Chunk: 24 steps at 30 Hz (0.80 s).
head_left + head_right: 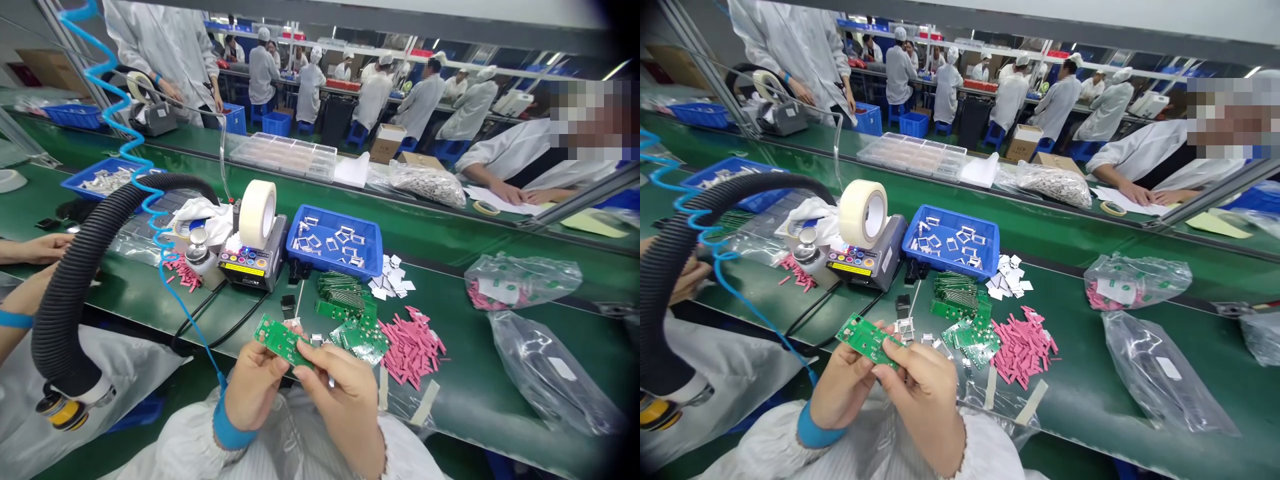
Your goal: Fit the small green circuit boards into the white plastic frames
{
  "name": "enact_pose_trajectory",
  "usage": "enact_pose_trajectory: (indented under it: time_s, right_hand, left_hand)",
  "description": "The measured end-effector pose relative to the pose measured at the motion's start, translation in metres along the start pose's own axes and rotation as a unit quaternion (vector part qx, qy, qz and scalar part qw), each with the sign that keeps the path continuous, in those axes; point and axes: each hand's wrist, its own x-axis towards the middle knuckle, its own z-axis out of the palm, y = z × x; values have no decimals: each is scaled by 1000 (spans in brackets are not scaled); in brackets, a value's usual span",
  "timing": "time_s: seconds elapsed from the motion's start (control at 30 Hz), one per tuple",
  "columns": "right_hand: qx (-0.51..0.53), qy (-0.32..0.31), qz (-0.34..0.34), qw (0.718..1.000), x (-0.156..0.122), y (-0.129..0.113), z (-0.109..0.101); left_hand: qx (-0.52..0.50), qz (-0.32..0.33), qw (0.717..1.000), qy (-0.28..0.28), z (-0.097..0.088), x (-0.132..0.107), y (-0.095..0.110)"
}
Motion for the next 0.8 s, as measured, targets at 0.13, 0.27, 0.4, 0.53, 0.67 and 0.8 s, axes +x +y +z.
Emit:
enact_pose_trajectory:
  time_s: [0.13,0.27,0.4,0.53,0.67,0.8]
  right_hand:
    - [-17,-14,6,1000,0,2,3]
    - [-25,-21,11,999,-1,2,4]
    - [-26,-46,-3,999,0,3,3]
    - [-70,-62,-5,996,5,8,-1]
    - [-51,-93,-36,994,10,12,-7]
    - [-13,-133,-34,991,20,19,-26]
  left_hand:
    - [19,7,1000,2,-3,1,-1]
    - [46,26,999,8,-2,0,-2]
    - [47,33,998,20,1,0,0]
    - [32,6,999,18,1,1,0]
    - [18,-27,999,17,1,5,-7]
    - [23,-53,998,-19,7,13,-14]
